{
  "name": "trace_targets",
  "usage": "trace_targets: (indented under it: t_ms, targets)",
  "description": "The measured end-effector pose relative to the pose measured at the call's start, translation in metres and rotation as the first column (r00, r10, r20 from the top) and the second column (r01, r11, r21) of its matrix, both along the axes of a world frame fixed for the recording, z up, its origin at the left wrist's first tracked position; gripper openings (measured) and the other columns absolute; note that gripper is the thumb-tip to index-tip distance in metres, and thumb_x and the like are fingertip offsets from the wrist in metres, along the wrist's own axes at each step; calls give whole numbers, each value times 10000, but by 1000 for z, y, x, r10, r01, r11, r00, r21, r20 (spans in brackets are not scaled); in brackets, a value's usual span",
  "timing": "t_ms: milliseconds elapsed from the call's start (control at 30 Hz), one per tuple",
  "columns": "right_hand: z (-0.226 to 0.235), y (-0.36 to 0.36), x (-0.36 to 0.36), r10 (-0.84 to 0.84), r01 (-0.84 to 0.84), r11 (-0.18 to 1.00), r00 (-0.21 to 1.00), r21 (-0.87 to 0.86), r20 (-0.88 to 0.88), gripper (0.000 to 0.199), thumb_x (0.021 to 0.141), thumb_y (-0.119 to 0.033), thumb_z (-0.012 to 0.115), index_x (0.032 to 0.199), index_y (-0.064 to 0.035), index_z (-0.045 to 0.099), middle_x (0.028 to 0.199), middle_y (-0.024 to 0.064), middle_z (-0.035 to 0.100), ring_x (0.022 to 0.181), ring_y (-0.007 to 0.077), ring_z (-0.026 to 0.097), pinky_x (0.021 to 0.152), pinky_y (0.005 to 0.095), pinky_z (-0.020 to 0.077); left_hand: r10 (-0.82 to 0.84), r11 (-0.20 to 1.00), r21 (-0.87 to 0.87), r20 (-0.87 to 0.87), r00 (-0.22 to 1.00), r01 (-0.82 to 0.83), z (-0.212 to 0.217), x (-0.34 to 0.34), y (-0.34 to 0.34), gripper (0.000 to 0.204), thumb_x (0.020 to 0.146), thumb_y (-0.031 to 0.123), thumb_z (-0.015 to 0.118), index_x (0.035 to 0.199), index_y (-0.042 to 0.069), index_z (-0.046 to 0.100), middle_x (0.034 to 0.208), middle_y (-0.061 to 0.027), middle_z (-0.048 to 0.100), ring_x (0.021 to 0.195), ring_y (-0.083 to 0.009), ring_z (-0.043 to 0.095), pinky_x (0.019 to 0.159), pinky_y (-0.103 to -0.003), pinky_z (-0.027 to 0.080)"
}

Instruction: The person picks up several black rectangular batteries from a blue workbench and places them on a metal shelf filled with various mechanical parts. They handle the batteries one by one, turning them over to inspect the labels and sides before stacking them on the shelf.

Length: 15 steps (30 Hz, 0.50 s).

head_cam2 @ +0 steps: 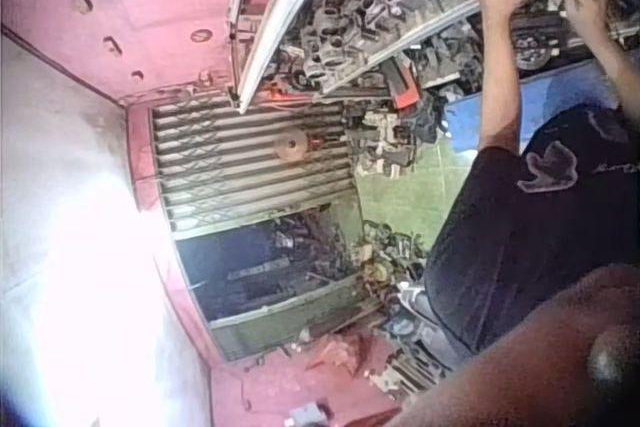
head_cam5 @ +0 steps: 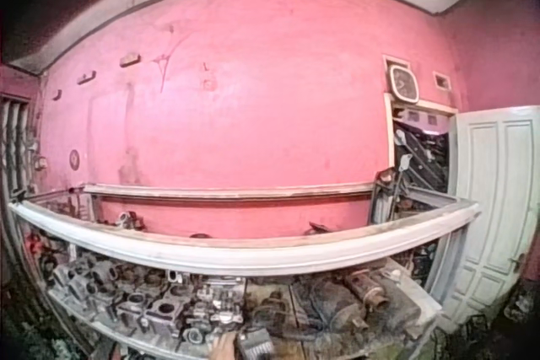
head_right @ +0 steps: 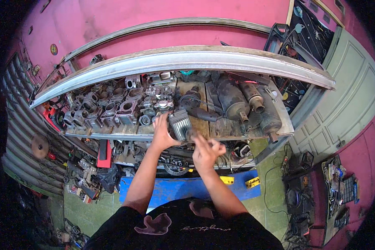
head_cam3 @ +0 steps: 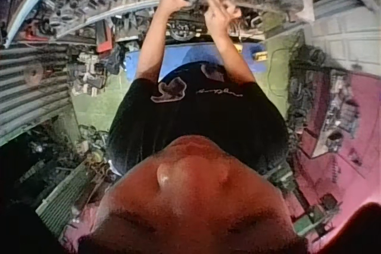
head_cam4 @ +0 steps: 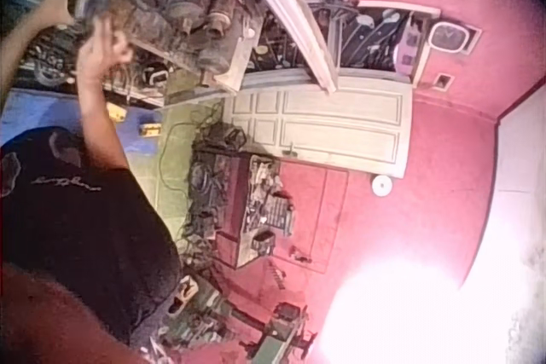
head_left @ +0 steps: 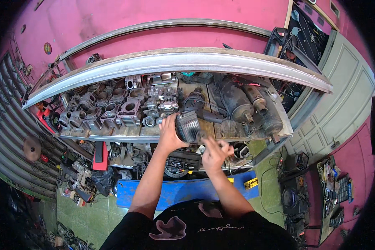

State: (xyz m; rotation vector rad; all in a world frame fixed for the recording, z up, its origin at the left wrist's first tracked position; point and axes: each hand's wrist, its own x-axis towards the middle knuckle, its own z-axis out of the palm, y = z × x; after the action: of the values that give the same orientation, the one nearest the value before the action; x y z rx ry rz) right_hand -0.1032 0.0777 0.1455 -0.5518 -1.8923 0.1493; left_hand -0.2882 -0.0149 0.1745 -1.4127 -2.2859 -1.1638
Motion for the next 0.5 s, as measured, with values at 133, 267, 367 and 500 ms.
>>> trace_targets:
  t_ms: [133, 267, 367, 500]
  targets:
    - [22, 27, -27, 62, -65, 996, 997, -60, -56, 262, 819, -74, 727, 1005, -244, 796, 1087, -39, 791, 952, 200, 602, 942, 424, 325, -28, 999, 18, -11, 1000, 28, -4, 1, 1, 1246, 384, 297, 971, 1482, 90, 419, 1394, -153, 530, 1301, -412, 475, 1057, -548, 353]
    - [-14, 33, -4, 107, -107, 994, 994, 6, 2, 258, 812, -89, 727, 986, -264, 803, 1036, -54, 791, 921, 190, 591, 933, 407, 317, -4, 1000, -25, 10, 1000, 4, 1, 4, -1, 1242, 398, 287, 964, 1493, 101, 407, 1411, -153, 517, 1322, -418, 456, 1084, -546, 340]
    - [-44, 62, 25, -12, 33, 992, 985, -123, 170, 217, 824, -158, 773, 998, -281, 815, 947, -45, 780, 879, 203, 571, 925, 411, 310, -3, 1000, -29, 11, 1000, 4, 3, 4, 0, 1229, 405, 288, 963, 1488, 101, 413, 1402, -154, 516, 1321, -411, 453, 1092, -546, 340]
    - [-32, 116, 31, -241, 286, 949, 929, -133, 280, 198, 841, -226, 796, 1035, -260, 809, 968, -22, 759, 964, 225, 578, 924, 454, 322, -14, 1000, 25, 2, 1000, 14, -1, 1, 1, 1230, 400, 284, 962, 1483, 86, 414, 1392, -155, 521, 1298, -416, 459, 1100, -553, 341]
